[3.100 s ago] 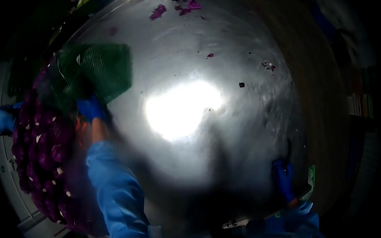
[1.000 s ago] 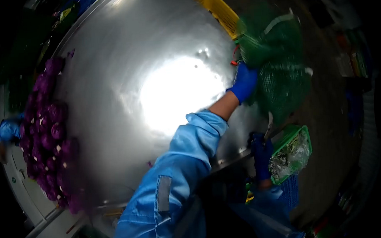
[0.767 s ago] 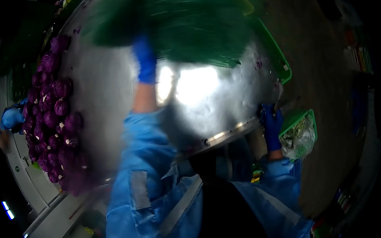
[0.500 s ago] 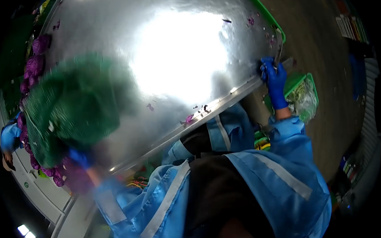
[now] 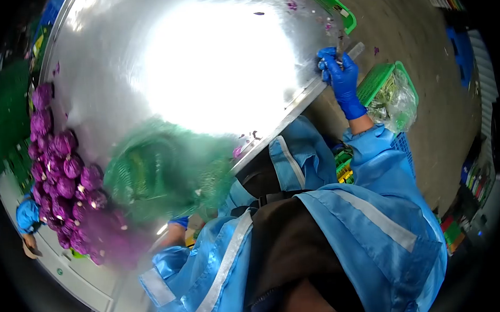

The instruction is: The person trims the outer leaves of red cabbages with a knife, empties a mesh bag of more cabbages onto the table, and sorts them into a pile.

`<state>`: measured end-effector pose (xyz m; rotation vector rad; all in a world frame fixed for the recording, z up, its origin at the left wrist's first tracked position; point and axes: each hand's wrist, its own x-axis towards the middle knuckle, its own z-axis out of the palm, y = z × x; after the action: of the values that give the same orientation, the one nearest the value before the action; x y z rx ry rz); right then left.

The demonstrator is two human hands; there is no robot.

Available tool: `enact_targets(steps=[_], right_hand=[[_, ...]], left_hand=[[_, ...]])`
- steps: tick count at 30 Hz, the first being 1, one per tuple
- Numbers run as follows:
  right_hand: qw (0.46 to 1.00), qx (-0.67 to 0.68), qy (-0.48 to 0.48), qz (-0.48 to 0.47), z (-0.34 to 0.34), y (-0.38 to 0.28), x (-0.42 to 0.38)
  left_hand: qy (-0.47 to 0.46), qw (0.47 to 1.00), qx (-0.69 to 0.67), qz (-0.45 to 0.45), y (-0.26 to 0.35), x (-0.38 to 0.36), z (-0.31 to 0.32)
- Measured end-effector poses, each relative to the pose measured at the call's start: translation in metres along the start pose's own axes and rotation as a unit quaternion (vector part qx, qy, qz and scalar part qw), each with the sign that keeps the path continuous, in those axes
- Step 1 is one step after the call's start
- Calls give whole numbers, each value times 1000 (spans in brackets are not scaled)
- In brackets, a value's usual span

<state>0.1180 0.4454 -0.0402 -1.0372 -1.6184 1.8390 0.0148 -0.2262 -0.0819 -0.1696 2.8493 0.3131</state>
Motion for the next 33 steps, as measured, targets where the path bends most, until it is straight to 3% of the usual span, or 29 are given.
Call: enact_targets(steps=[4,8,11,14,15,18,21,22,25,27,29,31,32,33], right_hand=[[995,96,9,8,-1,12,-7],[990,131,24,54,-4,4,-14],[987,71,130,-68,-21,10,-14],[955,76,278,-71,-68,3,-13],[950,134,276,-50,-90,8,-13],[926,252,281,-23,-154,29,-8],[921,193,334,59,-180,23,-4],[926,207,315,33,-187,36,-7],[904,312,280,84,-186,51,-6],[919,222,269,181,-167,25,-7],[932,233,189,205,-153,25,-12],[918,355,98,147,-141,46,-18],[952,248,107,146,-131,33,-21],[958,230,98,137,-125,28,-21]], left_hand=[[-82,974,6,210,153,19,47],[-144,891,19,431,333,14,93],[-153,810,69,562,452,5,116],[-134,730,151,653,539,6,129],[-126,703,185,675,561,10,132],[-117,649,272,701,620,47,158],[-54,841,-46,536,700,31,157],[-37,871,-115,477,721,22,154],[-7,883,-9,469,755,5,138],[-80,836,-284,463,749,48,164],[-187,750,-491,402,746,66,159],[-196,723,-547,373,743,70,124],[-190,695,-589,366,742,64,100],[-185,678,-618,353,735,61,77]])
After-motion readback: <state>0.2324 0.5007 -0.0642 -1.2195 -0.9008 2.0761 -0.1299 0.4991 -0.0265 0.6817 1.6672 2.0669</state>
